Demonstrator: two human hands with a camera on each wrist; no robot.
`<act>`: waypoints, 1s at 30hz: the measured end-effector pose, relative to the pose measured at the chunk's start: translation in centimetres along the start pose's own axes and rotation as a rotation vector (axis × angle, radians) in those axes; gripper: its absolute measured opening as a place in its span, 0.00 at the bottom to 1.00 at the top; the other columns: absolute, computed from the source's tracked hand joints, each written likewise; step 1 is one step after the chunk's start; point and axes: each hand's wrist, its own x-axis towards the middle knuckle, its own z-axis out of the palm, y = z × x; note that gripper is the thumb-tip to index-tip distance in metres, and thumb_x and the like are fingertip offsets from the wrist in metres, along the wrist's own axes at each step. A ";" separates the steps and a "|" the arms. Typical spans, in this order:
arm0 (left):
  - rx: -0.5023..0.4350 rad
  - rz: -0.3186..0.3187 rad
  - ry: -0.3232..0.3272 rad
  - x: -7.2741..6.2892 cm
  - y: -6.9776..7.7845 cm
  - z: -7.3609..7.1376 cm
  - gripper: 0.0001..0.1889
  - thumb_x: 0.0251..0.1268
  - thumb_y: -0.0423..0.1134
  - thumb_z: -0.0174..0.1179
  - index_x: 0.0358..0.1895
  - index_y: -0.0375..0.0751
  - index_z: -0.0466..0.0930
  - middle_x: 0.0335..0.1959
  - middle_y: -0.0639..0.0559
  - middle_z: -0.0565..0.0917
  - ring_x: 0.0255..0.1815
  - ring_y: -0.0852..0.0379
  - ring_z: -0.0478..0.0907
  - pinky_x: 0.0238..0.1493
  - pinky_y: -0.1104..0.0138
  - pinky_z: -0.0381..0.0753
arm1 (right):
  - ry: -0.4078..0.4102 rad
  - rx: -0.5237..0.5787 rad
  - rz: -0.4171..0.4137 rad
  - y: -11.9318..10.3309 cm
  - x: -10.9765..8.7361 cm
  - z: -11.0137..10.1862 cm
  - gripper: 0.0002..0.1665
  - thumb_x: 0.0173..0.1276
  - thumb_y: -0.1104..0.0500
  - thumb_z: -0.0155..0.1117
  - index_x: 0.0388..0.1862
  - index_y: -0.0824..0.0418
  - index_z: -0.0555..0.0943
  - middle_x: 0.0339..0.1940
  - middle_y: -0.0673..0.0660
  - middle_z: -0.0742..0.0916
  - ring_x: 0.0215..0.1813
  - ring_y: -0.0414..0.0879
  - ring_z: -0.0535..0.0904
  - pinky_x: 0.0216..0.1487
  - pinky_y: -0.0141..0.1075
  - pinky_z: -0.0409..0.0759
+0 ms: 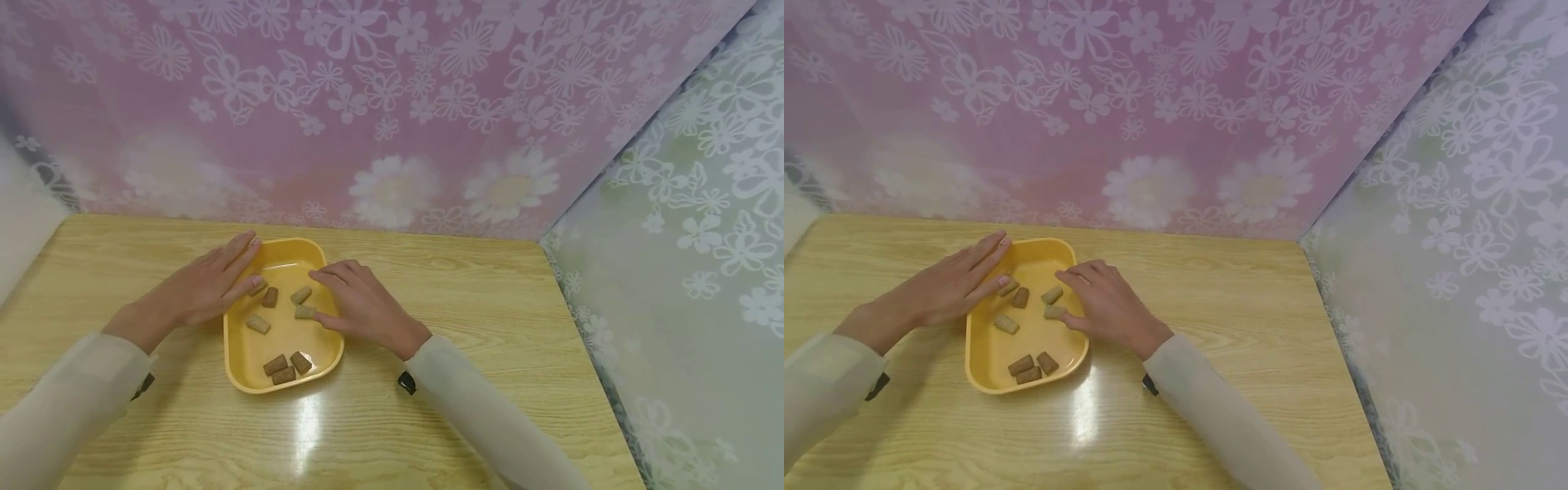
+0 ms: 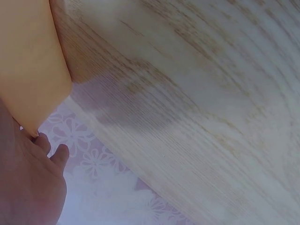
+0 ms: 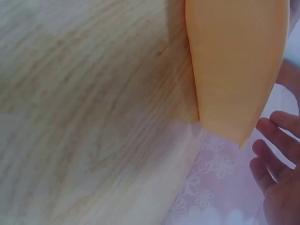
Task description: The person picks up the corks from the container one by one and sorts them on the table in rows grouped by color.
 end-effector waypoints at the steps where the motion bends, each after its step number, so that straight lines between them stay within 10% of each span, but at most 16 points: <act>1: -0.001 0.001 0.002 0.0 0.0 0.0 0.42 0.92 0.62 0.36 0.91 0.40 0.37 0.93 0.38 0.37 0.92 0.33 0.40 0.89 0.34 0.46 | -0.012 0.002 -0.005 0.0 0.2 0.0 0.39 0.78 0.41 0.72 0.81 0.57 0.76 0.72 0.55 0.84 0.75 0.52 0.77 0.77 0.47 0.77; 18: 0.001 0.001 -0.010 0.2 0.0 -0.1 0.43 0.92 0.62 0.37 0.91 0.38 0.37 0.93 0.37 0.37 0.92 0.32 0.40 0.88 0.34 0.48 | -0.236 -0.062 -0.216 -0.4 3.2 -0.3 0.16 0.83 0.51 0.67 0.64 0.51 0.87 0.61 0.49 0.89 0.63 0.47 0.81 0.68 0.43 0.80; 30: -0.002 -0.009 -0.006 0.1 0.0 -0.1 0.42 0.91 0.63 0.37 0.91 0.40 0.38 0.93 0.38 0.38 0.92 0.32 0.41 0.88 0.34 0.50 | -0.387 -0.084 -0.235 -0.9 4.9 -0.2 0.17 0.89 0.52 0.56 0.66 0.54 0.84 0.59 0.50 0.86 0.57 0.48 0.78 0.63 0.36 0.78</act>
